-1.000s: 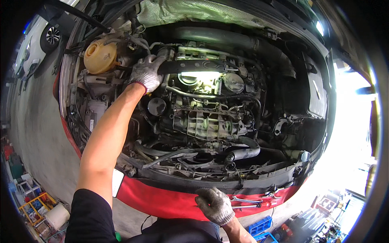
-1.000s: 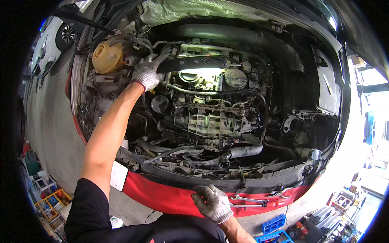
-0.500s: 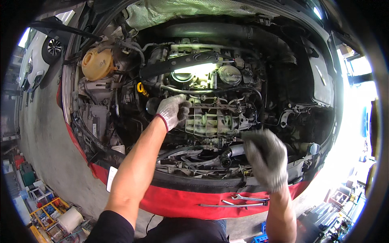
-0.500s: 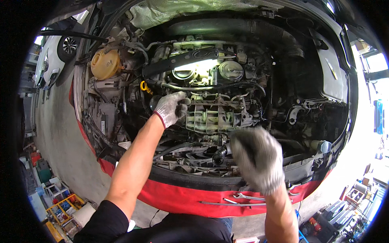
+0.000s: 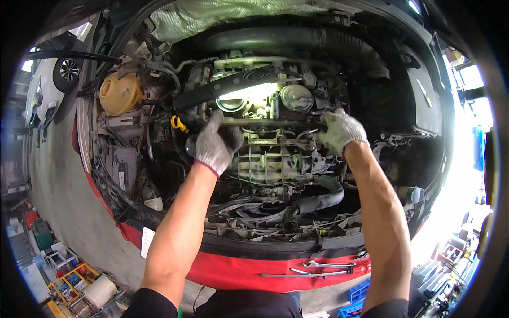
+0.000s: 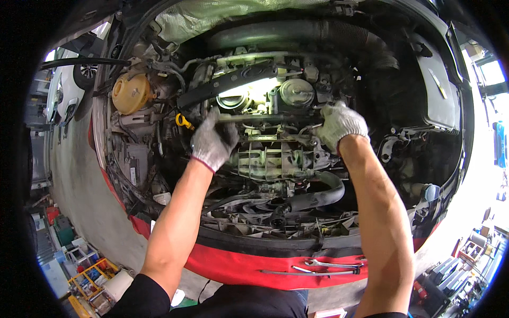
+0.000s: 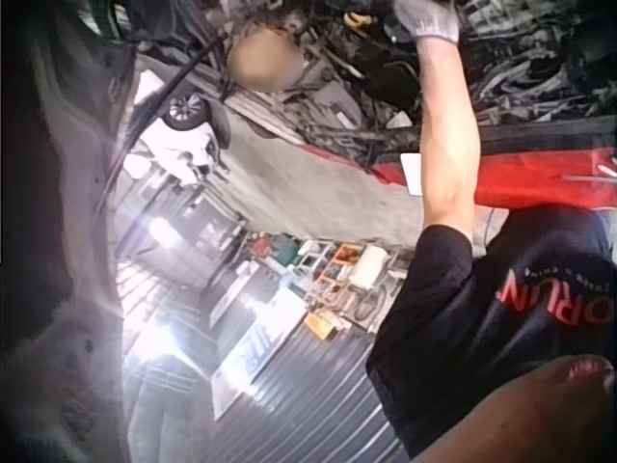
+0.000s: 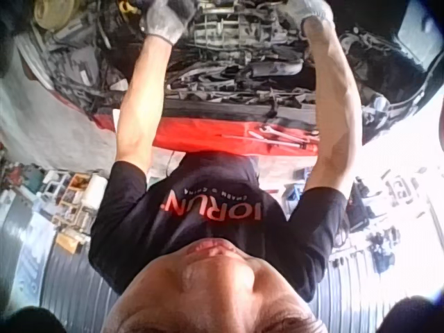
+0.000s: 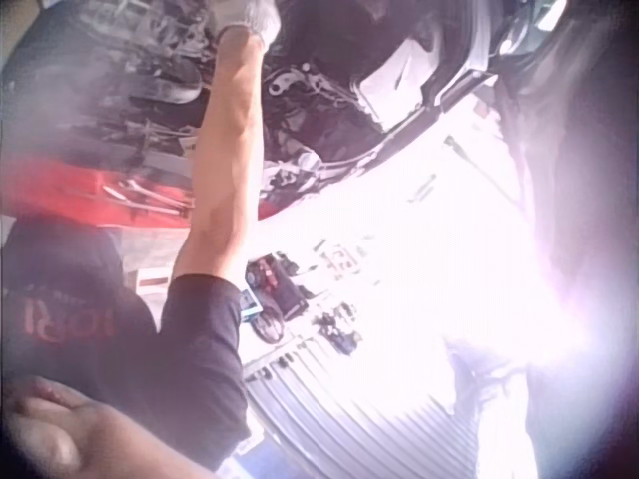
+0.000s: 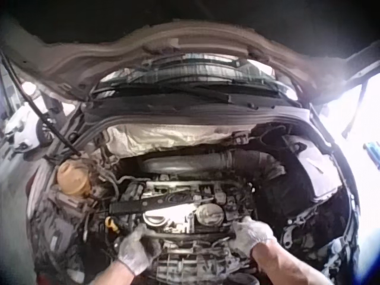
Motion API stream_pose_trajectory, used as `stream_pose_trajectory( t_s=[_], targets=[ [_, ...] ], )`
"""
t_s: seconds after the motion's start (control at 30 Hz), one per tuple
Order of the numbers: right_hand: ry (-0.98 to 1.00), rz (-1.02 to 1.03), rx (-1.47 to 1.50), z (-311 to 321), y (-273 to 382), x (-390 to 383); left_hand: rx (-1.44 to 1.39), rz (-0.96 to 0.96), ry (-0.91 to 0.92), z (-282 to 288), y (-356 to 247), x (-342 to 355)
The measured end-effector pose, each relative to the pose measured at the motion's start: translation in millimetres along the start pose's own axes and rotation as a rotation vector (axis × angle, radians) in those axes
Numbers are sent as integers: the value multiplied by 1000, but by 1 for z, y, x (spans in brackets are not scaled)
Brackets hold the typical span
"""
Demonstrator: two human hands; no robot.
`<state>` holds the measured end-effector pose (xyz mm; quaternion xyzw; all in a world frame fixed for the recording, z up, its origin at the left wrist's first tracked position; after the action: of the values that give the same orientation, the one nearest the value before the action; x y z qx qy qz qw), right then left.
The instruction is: The person works on a car engine with the hood open, using a wrench to tighten bolts and adjusting hoses and components within the engine bay. The person removes a plastic cover and continues to manipulate engine parts with both hands.
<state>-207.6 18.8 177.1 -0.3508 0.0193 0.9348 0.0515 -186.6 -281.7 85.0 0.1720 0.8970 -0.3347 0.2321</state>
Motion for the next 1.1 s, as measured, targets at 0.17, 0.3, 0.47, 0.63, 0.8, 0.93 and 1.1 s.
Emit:
stream_pose_trajectory(
  t_s=[0.17,0.3,0.47,0.63,0.8,0.93,1.1],
  targets=[
    [-93,87,-81,12,9,11,-183,14,258,-55,-21,44],
    [-214,14,80,29,-16,32,288,173,284,-67,-21,68],
    [-462,39,278,11,-4,22,1180,297,113,-27,-31,76],
    [-289,422,215,-27,61,14,2043,130,334,-11,-35,83],
    [-297,551,-37,-56,103,19,1516,102,98,8,-18,51],
    [-186,468,-48,-71,105,38,1479,146,18,4,-8,49],
    [-95,390,8,-68,111,47,1683,-55,-41,7,-17,38]
  ],
)
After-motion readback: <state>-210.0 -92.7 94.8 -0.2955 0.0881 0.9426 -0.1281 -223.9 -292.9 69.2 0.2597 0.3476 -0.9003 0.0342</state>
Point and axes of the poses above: each hand's wrist, its own x-axis towards the middle knuckle, its own z-axis out of the back of the hand, y = z × x, the point moved 8 cm from there along x, towards the middle knuckle, and after that the axes turned 14 degrees about y, right-handed, at the moved point
